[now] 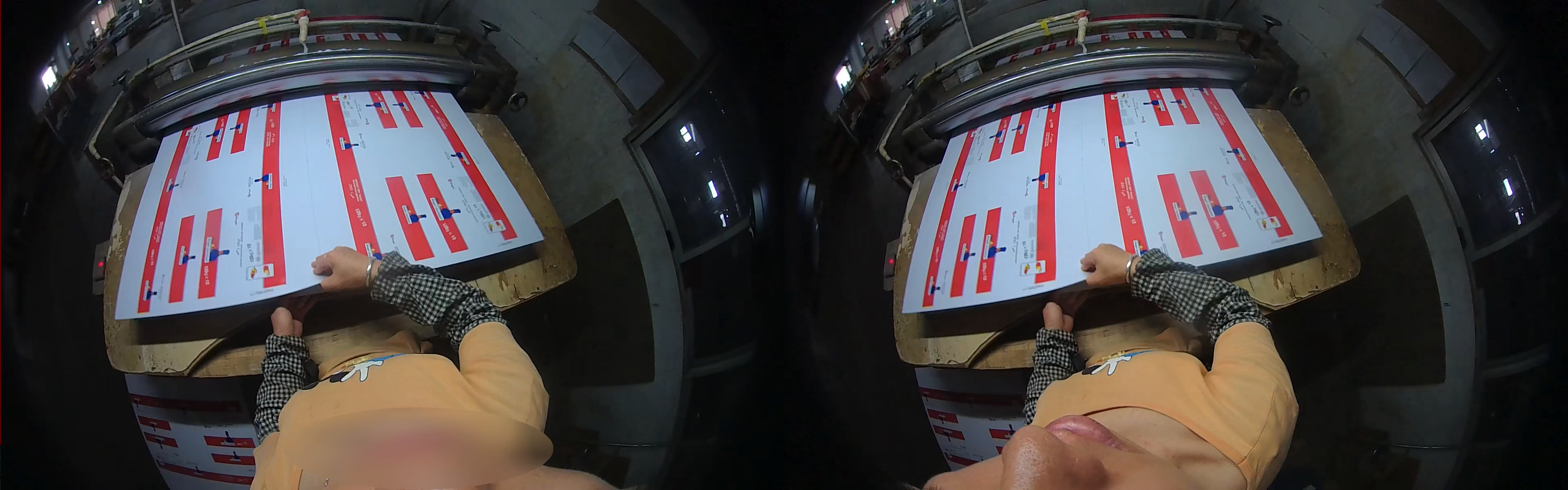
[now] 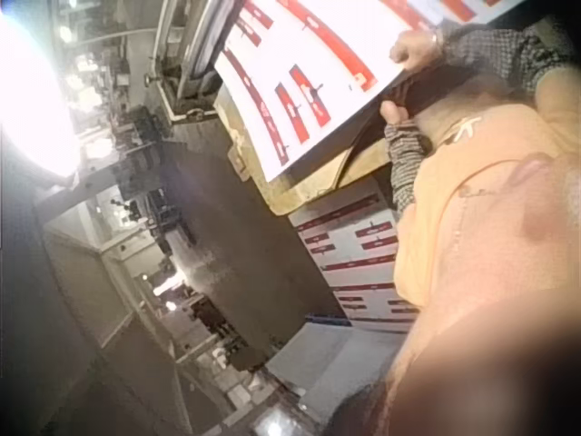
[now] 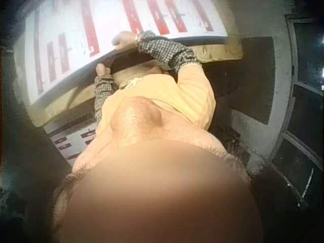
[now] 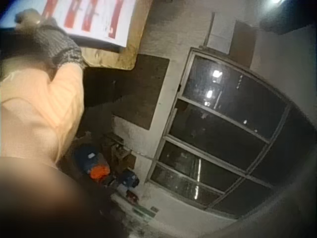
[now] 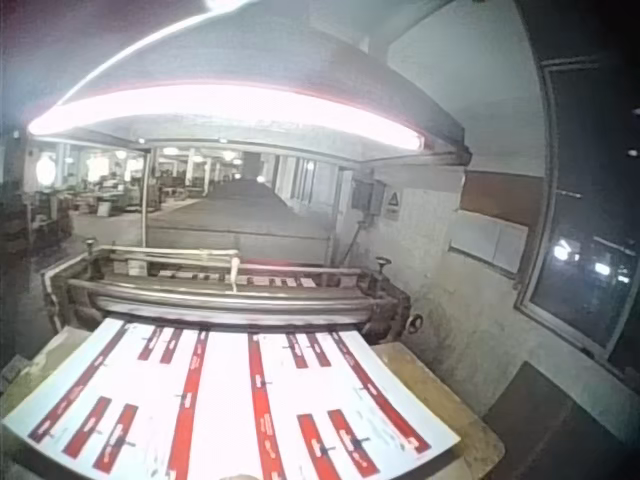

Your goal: Manually loading large printed paper sheets onto the feed table of an industrial machine.

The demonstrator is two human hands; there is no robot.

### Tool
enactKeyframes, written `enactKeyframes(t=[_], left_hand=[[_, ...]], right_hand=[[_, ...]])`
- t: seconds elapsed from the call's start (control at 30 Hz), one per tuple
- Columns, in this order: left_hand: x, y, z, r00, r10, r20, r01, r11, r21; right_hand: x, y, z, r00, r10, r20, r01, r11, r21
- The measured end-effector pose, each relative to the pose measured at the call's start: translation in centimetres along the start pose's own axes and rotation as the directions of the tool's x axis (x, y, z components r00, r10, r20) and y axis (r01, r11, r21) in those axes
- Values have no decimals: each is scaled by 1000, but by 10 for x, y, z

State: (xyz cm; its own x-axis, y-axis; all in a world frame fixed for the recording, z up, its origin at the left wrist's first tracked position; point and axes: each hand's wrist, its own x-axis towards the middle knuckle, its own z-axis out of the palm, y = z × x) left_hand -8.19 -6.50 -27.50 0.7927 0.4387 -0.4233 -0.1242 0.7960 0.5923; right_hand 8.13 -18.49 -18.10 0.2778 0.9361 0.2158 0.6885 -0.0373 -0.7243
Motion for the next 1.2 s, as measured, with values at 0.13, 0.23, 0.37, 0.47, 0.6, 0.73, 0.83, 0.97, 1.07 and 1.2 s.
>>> enactKeyframes(t=[0.13, 0.23, 0.37, 0.47, 0.6, 0.73, 0.83, 0.97, 1.07, 1.2], left_hand=[[-7, 3, 12, 995, 43, -85, -39, 998, 52], [-11, 3, 8, 999, 43, -2, -43, 998, 51], [-11, 9, 18, 999, 31, -41, -28, 997, 73], [-10, 11, 22, 1000, 15, -10, -15, 998, 63], [-12, 11, 9, 1000, -14, -18, 15, 999, 44], [-11, 6, 8, 996, 24, 83, -30, 997, 66], [-14, 10, 10, 991, -49, 124, 54, 998, -37], [-14, 9, 14, 1000, -8, 5, 8, 1000, -27], [-17, 7, 20, 997, -2, -78, 3, 1000, 18], [-6, -4, 0, 998, 4, -55, -3, 1000, 15]], right_hand=[[-2, 1, -1, 929, 211, 305, -162, 971, -179], [8, 9, -1, 923, 241, 300, -204, 967, -150], [39, 57, 12, 935, 282, -217, -328, 918, -222], [44, 64, 15, 947, 304, -106, -321, 910, -264], [8, 3, 22, 949, 250, 190, -156, 900, -408], [-2, 7, 13, 910, 253, 327, -87, 890, -448], [8, 7, -10, 909, 226, 351, -92, 928, -361], [21, -9, -35, 973, 158, 165, -159, 987, -8], [19, -32, -45, 980, 141, 141, -143, 990, 7], [0, -13, -15, 965, 205, 166, -225, 969, 107]])
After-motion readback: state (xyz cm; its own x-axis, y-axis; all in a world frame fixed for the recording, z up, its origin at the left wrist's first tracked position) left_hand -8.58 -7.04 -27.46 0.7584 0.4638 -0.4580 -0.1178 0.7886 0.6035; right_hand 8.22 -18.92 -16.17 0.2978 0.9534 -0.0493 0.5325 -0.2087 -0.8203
